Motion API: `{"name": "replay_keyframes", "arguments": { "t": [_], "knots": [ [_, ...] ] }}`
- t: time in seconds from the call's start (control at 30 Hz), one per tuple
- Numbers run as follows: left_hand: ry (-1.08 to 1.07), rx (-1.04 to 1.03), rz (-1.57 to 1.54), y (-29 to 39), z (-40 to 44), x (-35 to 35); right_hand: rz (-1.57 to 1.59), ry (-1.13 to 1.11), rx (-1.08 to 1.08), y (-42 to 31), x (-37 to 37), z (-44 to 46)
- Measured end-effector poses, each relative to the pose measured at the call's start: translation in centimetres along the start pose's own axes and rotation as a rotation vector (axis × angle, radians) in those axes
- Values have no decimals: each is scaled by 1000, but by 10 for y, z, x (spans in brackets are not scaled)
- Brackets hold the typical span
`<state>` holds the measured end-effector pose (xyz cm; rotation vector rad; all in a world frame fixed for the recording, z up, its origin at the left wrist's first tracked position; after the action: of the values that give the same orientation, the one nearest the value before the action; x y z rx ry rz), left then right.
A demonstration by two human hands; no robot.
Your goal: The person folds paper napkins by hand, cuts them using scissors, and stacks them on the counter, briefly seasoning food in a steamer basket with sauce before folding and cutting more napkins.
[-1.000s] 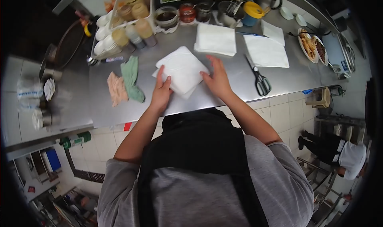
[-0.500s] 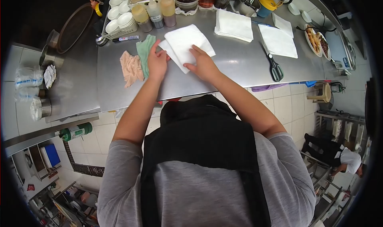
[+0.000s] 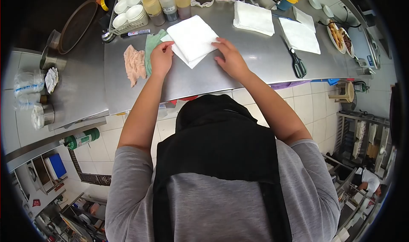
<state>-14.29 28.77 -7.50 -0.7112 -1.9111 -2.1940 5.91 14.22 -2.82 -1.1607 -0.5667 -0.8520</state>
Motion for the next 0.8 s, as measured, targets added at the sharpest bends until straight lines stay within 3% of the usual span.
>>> {"name": "replay_keyframes", "arguments": {
  "t": [0.03,0.07,0.13,0.17,0.23,0.33,0.57,0.67,0.8],
  "knots": [
    [52,-132,291,24,-5,4,41,61,-71,6,14,-4],
    [52,-135,290,35,-11,5,82,123,-141,14,27,-10],
    [-33,-549,408,99,-39,-15,85,157,-191,35,39,-28],
    [-30,-549,410,104,-42,-25,-1,192,-171,48,43,-42],
    [-153,-779,403,128,-61,-57,-92,228,-134,59,60,-58],
    [-208,-590,506,117,-49,-79,-51,209,-162,71,74,-75],
    [-124,-517,467,108,-38,-81,1,239,-64,79,86,-87],
    [-212,-420,592,103,-30,-89,3,203,23,75,83,-87],
    [-158,-550,652,136,-44,-108,127,109,68,74,78,-87]
  ]
}}
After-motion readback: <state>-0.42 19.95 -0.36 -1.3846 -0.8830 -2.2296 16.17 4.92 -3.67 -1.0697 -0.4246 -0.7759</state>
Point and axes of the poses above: each hand's wrist, its own z-axis towards the middle knuckle, its own x-axis out of the back of the hand, y = z × x, the point moved 10 cm from there along z, towards the middle knuckle, and after that the axes turned 1 degree about y, right-handed, at the moved point
